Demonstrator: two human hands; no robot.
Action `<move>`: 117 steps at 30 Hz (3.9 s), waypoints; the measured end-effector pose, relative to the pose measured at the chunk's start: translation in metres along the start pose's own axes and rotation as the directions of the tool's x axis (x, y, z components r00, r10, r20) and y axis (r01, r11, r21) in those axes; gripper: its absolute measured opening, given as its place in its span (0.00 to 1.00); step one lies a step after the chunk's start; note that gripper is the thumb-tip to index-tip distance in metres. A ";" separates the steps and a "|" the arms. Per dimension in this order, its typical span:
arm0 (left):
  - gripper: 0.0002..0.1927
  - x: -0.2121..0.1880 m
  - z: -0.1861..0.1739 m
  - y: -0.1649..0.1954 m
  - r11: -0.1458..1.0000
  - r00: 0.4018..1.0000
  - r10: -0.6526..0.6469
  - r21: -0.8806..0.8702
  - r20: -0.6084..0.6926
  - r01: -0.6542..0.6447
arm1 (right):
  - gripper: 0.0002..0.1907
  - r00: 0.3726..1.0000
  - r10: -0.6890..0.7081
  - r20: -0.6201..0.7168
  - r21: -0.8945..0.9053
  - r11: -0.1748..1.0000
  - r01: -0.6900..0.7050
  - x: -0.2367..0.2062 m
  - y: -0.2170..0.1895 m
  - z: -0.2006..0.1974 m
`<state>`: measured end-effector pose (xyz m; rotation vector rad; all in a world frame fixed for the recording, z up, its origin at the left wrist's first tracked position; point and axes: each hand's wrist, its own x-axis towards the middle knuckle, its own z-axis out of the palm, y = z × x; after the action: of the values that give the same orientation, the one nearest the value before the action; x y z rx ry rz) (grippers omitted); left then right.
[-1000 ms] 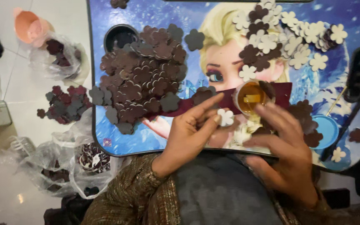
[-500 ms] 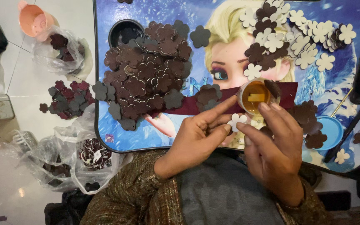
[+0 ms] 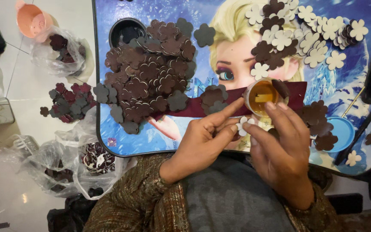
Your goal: The person repeatedly picks small flower-shaped pieces from a tray, presses them together in pairs, and places the joined pairs back on the tray. The pieces are handled one at a time and stacked in small piles.
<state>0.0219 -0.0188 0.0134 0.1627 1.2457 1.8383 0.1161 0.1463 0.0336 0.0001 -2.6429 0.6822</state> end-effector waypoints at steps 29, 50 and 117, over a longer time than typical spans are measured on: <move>0.15 -0.014 -0.017 0.006 0.534 0.964 -0.246 0.817 -0.099 0.220 | 0.24 0.994 0.110 0.005 0.376 0.921 -0.104 -0.033 0.025 0.006; 0.08 0.005 -0.027 0.017 0.010 0.808 0.552 0.967 0.206 -0.254 | 0.24 0.987 0.154 0.045 0.382 0.910 -0.159 -0.036 0.030 0.008; 0.28 -0.006 -0.010 -0.026 0.995 0.999 -0.022 -0.101 0.031 0.025 | 0.30 0.728 0.617 0.299 0.657 0.420 -0.626 -0.009 -0.001 -0.012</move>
<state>0.0354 -0.0271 -0.0102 0.1183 1.1263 1.8681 0.1288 0.1504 0.0400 -0.8024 -2.1091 1.9591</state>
